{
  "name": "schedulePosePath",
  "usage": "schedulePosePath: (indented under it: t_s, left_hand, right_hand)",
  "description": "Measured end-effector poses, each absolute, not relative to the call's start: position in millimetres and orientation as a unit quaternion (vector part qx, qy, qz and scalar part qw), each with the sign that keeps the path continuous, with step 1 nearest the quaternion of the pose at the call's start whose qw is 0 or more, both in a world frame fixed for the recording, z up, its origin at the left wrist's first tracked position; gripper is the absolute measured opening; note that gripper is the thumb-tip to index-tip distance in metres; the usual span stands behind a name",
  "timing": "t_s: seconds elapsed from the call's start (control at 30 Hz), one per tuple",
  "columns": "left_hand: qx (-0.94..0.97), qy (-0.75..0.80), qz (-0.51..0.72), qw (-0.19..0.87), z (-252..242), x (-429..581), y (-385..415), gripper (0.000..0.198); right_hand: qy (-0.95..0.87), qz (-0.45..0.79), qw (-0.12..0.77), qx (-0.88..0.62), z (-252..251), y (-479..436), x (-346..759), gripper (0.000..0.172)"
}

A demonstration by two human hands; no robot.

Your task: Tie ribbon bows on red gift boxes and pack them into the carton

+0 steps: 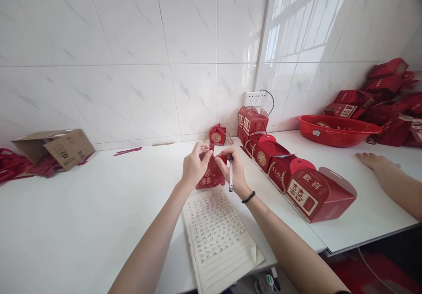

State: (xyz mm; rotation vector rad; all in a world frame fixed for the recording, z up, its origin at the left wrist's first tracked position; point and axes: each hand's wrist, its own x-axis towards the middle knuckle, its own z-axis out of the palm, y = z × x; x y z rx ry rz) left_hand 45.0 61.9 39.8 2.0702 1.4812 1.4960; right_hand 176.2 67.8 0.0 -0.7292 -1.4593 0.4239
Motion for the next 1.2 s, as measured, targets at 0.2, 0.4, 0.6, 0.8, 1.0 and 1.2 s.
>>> schedulePosePath:
  t_s: [0.2,0.4,0.6,0.8,1.0,1.2]
  left_hand:
    - [0.738,0.338,0.581,-0.062,34.7,46.6,44.3,0.013]
    - [0.738,0.328,0.583,-0.09,35.1,44.6,19.9,0.009]
    - [0.76,0.335,0.556,-0.021,19.0,32.6,16.0,0.027]
    - [0.769,0.325,0.546,-0.07,14.2,35.0,20.6,0.037]
    - [0.772,0.325,0.543,-0.063,9.2,38.7,27.1,0.038]
    - [0.775,0.33,0.535,-0.062,10.0,42.3,31.4,0.036]
  right_hand:
    - [-0.646,0.155,0.693,-0.278,12.1,46.3,172.6,0.013]
    - [-0.643,0.189,0.699,-0.248,13.2,29.9,173.6,0.012]
    - [-0.645,0.217,0.67,-0.296,6.2,34.5,169.0,0.02]
    - [-0.637,0.206,0.673,-0.315,8.5,34.1,169.3,0.024]
    - [-0.618,0.223,0.678,-0.329,8.1,37.5,170.1,0.023]
    - [-0.638,0.269,0.665,-0.28,1.3,46.5,178.6,0.023]
